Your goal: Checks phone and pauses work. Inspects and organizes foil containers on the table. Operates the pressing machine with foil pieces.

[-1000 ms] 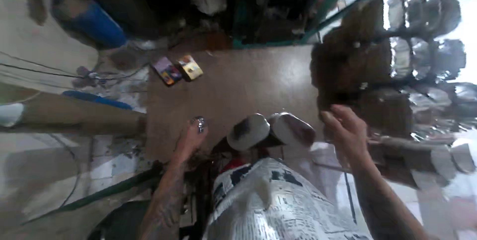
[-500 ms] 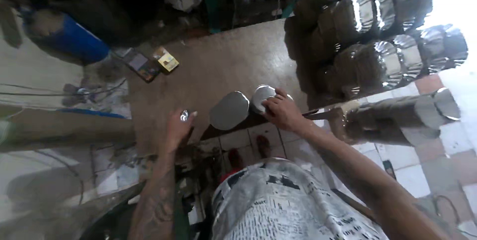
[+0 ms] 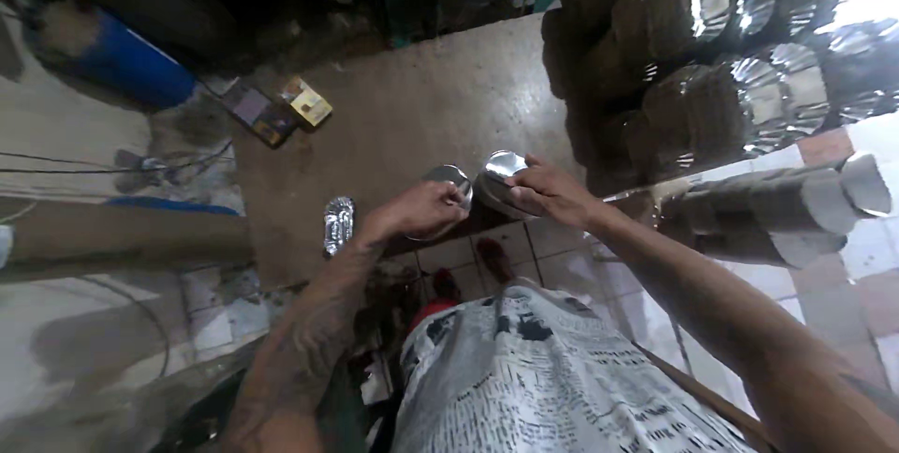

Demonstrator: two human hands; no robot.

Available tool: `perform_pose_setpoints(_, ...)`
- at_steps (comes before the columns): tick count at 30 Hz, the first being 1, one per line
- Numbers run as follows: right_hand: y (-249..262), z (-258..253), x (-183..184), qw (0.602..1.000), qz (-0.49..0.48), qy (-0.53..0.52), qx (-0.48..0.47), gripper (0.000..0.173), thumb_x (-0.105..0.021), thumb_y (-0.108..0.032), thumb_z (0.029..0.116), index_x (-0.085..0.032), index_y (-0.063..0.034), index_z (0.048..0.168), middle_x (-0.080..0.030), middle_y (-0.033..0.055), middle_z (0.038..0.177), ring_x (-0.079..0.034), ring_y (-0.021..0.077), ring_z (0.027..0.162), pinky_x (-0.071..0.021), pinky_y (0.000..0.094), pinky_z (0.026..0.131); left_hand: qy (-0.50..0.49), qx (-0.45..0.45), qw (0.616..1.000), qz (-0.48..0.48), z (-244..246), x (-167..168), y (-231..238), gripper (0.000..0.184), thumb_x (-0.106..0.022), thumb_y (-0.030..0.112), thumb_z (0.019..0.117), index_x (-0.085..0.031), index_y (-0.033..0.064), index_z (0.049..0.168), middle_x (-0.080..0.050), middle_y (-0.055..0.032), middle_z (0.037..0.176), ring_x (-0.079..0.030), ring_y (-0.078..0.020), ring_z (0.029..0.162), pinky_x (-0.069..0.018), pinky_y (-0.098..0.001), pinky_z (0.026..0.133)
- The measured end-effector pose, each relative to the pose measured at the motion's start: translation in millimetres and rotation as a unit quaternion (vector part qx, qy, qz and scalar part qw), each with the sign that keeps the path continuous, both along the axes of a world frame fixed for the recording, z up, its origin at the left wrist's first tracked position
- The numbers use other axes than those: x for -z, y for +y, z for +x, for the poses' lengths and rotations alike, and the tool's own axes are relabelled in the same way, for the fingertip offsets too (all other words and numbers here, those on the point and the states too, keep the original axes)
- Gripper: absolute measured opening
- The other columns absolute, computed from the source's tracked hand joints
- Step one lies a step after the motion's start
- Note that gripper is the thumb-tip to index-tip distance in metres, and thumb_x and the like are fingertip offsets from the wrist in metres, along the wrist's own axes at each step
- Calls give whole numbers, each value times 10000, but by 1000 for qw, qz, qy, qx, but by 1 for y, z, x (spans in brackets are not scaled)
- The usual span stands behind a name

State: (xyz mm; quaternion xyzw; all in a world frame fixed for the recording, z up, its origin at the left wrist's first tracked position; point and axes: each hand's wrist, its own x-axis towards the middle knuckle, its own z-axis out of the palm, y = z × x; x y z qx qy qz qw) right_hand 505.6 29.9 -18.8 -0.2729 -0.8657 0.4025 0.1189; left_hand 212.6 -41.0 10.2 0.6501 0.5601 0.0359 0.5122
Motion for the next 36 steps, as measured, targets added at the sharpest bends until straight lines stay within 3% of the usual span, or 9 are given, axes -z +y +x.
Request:
perform_pose_setpoints(5,-10,-1,11,997,46,58,11,337,-710,-213,932,-713,19,1177,-731,135,1152,-657,251,1180,-261,498,1256,-69,16,995,-67,-14,-9,9,280,-614,250,1038,-685,48,1219,-704,-89,917,-641,-143,751,-556,-349,731)
perform_pose_setpoints(11,-14,-7,14,996,91,-15,2,353,-643,-264,872,-733,-46,1136,-736,81,1104,-660,241,1153,-253,502,1258,-51,-20,995,-79,-8,-15,8,322,-671,191,1000,-620,48,1285,-696,-113,967,-651,-174,774,-560,-373,737)
perform_pose_setpoints(17,-28,-10,-16,982,182,-33,41,343,-681,-140,908,-685,8,1217,-707,195,1190,-651,394,1174,-417,582,1135,184,-56,976,105,44,-53,-32,427,-532,177,1026,-525,157,1452,-692,-163,1094,-696,-341,990,-567,-564,844)
perform_pose_setpoints(19,-30,-9,-47,978,148,117,83,309,-606,-57,917,-668,38,1204,-702,181,1137,-666,331,1065,-532,519,948,50,-202,954,215,57,-80,-66,400,-504,56,966,-618,31,1348,-693,-140,1124,-674,-242,1017,-556,-440,893)
perform_pose_setpoints(21,-39,-21,-71,948,-120,269,119,307,-496,-83,1025,-626,-53,1302,-685,1,1149,-654,72,1047,-555,283,939,-211,-415,853,234,70,-83,-95,446,-439,-5,870,-615,-3,1280,-708,-23,1092,-672,-44,946,-577,-250,839)
perform_pose_setpoints(24,-75,-72,-87,818,-457,301,177,286,-409,-111,1021,-636,-153,1189,-725,-46,902,-700,60,784,-618,286,702,-344,-638,670,162,86,-69,-120,414,-420,8,861,-607,93,1220,-694,14,1037,-667,-60,912,-582,-307,793)
perform_pose_setpoints(28,-127,-104,-93,864,-476,163,33,259,-431,-59,1001,-605,-74,1192,-702,-47,922,-678,44,805,-595,268,732,-383,-731,556,96,77,-72,-182,341,-388,31,934,-558,42,1229,-663,-55,1015,-664,-125,915,-578,-350,803)
perform_pose_setpoints(33,-219,-169,-86,754,-603,172,-196,180,-654,-70,930,-742,-142,1069,-767,5,966,-724,87,859,-619,320,809,-549,-704,363,267,56,-56,-300,325,-406,48,909,-676,164,772,-707,47,733,-681,-23,701,-584,-219,662)
perform_pose_setpoints(36,-291,-222,-77,862,-379,101,-321,174,-558,-6,963,-688,-31,1076,-742,17,975,-703,76,889,-603,279,829,-412,-792,376,247,29,-14,-408,229,-419,48,921,-636,92,981,-715,2,858,-690,-63,798,-591,-264,723)
